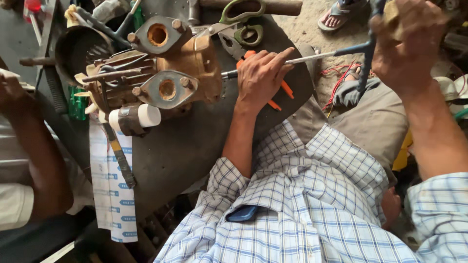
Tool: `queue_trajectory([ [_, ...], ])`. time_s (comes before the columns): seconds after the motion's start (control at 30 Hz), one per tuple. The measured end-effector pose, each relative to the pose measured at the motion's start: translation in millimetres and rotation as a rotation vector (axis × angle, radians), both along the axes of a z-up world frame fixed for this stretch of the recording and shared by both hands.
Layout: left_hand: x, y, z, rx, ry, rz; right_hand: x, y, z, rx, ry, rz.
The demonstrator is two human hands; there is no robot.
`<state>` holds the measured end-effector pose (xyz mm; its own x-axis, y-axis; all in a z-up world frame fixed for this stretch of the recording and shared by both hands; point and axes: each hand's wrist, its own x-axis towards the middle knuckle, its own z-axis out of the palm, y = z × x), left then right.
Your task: The person uses a T-handle wrench to tighten bolts on a small motor block secured on a workbench. They then attach a metal wire loop to the motor casing and use pliers to bend and secure the wire in place.
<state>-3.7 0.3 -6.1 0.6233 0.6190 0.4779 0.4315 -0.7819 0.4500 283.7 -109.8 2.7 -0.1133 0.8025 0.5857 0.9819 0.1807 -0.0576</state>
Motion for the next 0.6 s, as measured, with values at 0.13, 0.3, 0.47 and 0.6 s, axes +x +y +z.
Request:
queue_trajectory([
  [0.13,4,0,8,-0.014,-0.006,0.007,4,23,30,0.164,-0.596,0.127],
  [0.3,-10,-27,29,0.088,-0.193,0.049,1,33,53,0.063,-0.616,0.251],
  [0.47,-66,-82,63,0.279,-0.021,0.419,-5,29,48,0.05,-0.496,0.268],
  [0.6,-97,-73,77,0.457,-0.039,0.664,-4,16,35,0.054,-0.449,0.257],
])
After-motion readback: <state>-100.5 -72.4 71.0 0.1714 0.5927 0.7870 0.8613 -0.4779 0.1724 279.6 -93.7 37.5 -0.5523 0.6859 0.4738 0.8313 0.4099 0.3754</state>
